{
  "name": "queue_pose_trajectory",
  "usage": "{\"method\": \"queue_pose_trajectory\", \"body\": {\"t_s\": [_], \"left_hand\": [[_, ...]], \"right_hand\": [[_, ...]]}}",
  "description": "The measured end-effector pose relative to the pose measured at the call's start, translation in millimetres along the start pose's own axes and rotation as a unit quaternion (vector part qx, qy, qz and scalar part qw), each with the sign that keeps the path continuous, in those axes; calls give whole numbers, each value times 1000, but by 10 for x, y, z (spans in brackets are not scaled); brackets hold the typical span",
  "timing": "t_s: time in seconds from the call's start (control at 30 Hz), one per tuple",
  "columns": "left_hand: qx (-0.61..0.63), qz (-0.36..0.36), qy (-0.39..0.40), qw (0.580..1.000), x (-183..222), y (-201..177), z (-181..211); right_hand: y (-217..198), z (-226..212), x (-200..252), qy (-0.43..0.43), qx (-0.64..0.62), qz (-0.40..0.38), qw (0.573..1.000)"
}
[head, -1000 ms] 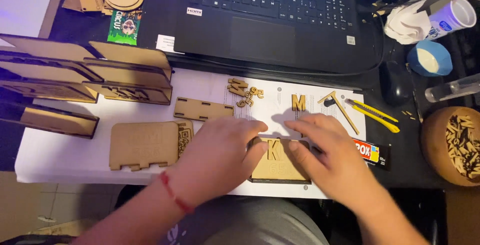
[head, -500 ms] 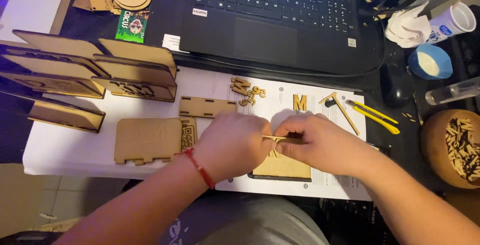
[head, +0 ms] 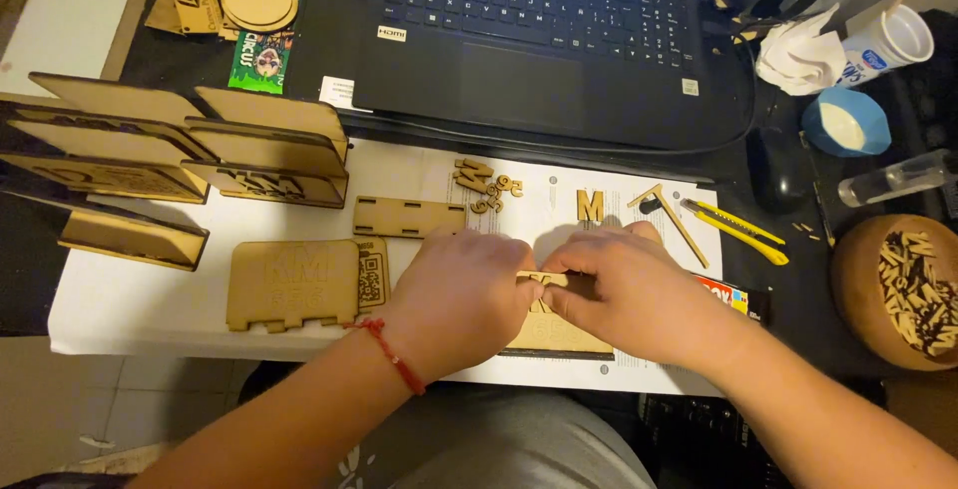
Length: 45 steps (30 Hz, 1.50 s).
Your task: Gluing laser-cut wooden letters onto wooden panels to assemble or decorate a box.
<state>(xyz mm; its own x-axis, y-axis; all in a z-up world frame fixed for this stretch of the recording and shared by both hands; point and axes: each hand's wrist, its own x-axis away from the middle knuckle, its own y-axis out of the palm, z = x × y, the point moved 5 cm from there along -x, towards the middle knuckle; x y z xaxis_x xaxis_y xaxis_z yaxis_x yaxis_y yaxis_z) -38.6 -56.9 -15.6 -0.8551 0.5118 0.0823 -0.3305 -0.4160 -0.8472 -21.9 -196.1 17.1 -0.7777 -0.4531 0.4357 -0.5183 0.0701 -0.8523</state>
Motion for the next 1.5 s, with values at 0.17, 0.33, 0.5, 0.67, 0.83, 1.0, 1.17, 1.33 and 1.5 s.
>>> {"method": "queue_pose_trajectory", "body": {"t_s": [0.17, 0.33, 0.5, 0.67, 0.83, 1.0, 1.17, 1.33, 1.5], "left_hand": [[52, 101, 24, 993, 78, -139, 4], [35, 113, 63, 991, 205, -239, 128], [5, 168, 109, 980, 232, -276, 170], [5, 151, 81, 985, 210, -265, 142], [108, 139, 62, 982, 216, -331, 102], [441, -19, -124, 889, 232, -327, 141], [828, -25, -111, 550, 212, 27, 389], [808, 23, -73, 585, 220, -94, 534], [717, 109, -10, 688, 293, -243, 640]], "right_hand": [[-75, 50, 117, -50, -59, 96, 992], [-45, -24, 308, -106, 10, 166, 980], [26, -9, 319, -99, 44, 173, 979], [55, 10, 307, -94, 38, 168, 981], [-78, 10, 407, -101, -12, 216, 971], [-262, -88, 637, -147, -138, 317, 927], [-139, -78, 803, -145, -330, 440, 822], [-222, -179, 910, -139, -320, 492, 798], [-181, -251, 1017, -192, -336, 526, 757]]}}
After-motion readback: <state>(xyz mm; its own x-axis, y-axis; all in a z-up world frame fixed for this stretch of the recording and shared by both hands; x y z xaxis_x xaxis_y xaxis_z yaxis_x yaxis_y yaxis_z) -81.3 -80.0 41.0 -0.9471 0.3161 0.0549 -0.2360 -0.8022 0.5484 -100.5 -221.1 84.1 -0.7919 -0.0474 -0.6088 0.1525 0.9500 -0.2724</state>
